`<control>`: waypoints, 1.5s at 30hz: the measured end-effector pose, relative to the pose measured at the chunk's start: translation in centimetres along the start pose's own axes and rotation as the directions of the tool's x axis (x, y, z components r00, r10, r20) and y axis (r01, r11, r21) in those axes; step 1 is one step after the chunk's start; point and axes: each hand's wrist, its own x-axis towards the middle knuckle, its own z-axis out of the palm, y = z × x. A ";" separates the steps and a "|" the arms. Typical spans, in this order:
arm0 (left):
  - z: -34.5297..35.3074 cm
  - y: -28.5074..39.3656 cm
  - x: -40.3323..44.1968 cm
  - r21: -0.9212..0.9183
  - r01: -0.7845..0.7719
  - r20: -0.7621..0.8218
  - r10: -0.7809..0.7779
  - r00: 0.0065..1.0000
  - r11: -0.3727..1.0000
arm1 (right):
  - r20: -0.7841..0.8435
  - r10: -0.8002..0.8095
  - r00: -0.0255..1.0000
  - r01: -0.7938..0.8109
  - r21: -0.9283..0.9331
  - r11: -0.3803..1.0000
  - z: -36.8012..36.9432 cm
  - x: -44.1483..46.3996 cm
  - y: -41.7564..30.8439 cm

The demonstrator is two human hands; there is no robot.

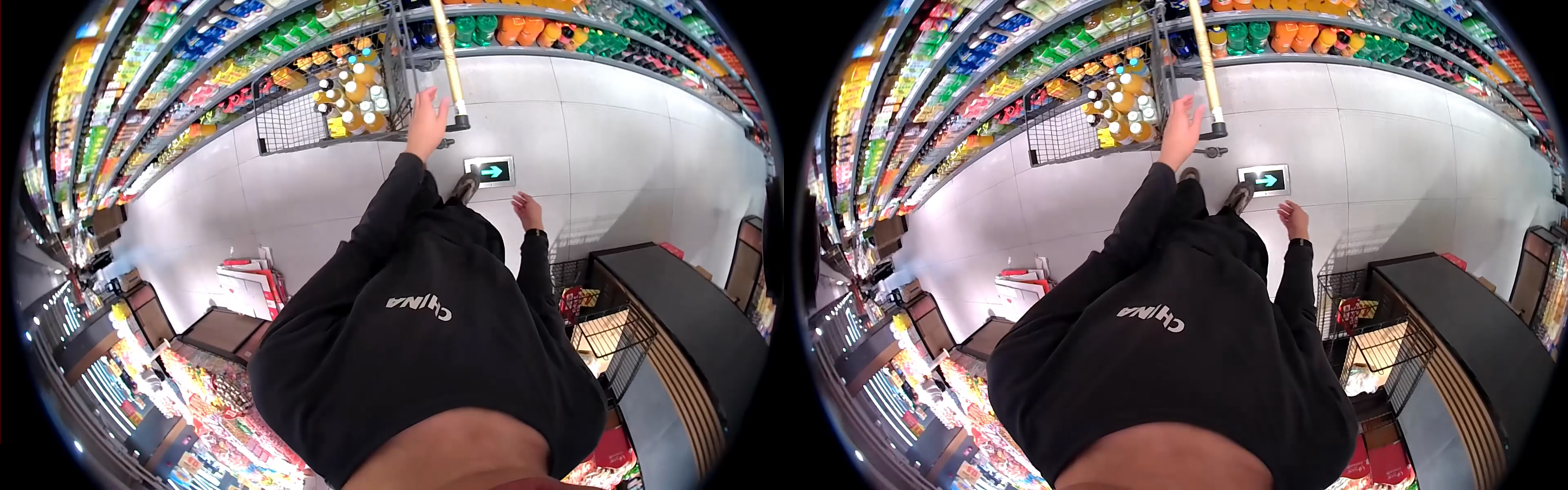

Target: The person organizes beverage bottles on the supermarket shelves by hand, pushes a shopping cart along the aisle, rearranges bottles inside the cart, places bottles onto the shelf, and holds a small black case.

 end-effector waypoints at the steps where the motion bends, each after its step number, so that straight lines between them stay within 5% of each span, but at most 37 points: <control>1: 1.5 0.4 0.8 0.069 -0.035 -0.001 0.035 0.999 0.997 | -0.039 -0.019 0.999 0.022 0.073 0.997 -1.3 -0.4 -0.8; 4: 5.1 0.6 3.2 -0.056 0.048 0.077 -0.043 0.996 0.997 | -0.148 -0.011 0.989 0.021 0.067 0.998 -3.1 -0.1 -2.6; 5: 6.5 0.0 3.5 0.013 -0.050 -0.034 0.051 0.998 0.999 | -0.151 -0.003 0.989 0.011 0.053 0.999 -3.3 0.2 -2.9; 8: 7.4 -0.5 4.8 -0.049 0.326 0.125 -0.318 0.940 0.944 | -0.111 0.030 0.993 -0.025 0.047 0.999 -2.7 1.0 -3.9; 10: 6.6 3.3 4.5 -0.213 0.445 0.132 -0.426 0.895 0.870 | -0.083 0.025 0.996 -0.022 0.036 0.999 -1.3 1.3 -5.1; 12: 7.7 1.7 4.3 -0.057 0.240 -0.055 -0.243 0.969 0.969 | -0.078 0.061 0.995 -0.059 0.031 0.998 1.1 1.9 -7.3; 22: 6.9 3.9 5.0 -0.165 0.477 0.026 -0.479 0.877 0.863 | 0.243 -0.018 0.970 0.098 -0.321 0.942 16.1 6.1 -24.5; 26: 7.2 3.5 5.1 -0.198 0.457 -0.001 -0.466 0.885 0.867 | 0.303 0.029 0.953 0.076 -0.330 0.941 18.8 9.0 -28.3; 27: 7.9 2.0 4.8 -0.220 0.353 -0.045 -0.371 0.928 0.909 | 0.321 0.055 0.946 0.061 -0.341 0.938 19.1 9.9 -28.8; 30: 7.4 3.8 5.4 -0.086 0.554 -0.009 -0.556 0.831 0.828 | 0.368 0.158 0.916 0.011 -0.419 0.908 20.0 12.7 -31.2; 35: 9.1 5.3 5.6 0.201 0.562 -0.354 -0.476 0.805 0.802 | 0.424 0.306 0.853 -0.004 -0.581 0.814 20.1 19.4 -37.8; 38: 11.3 6.8 6.3 0.319 0.715 -0.580 -0.469 0.666 0.622 | 0.592 0.330 0.735 0.170 -0.632 0.756 20.1 19.8 -45.0; 39: 12.2 6.2 6.3 0.360 0.753 -0.639 -0.442 0.629 0.551 | 0.535 0.349 0.769 0.166 -0.695 0.699 20.8 21.3 -46.7; 43: 12.2 7.9 7.4 0.247 0.827 -0.653 -0.544 0.527 0.505 | 0.529 0.267 0.805 0.319 -0.766 0.558 24.2 23.6 -51.5; 45: 12.0 8.0 7.3 0.274 0.831 -0.641 -0.552 0.533 0.484 | 0.613 0.260 0.746 0.417 -0.734 0.535 27.3 25.1 -52.4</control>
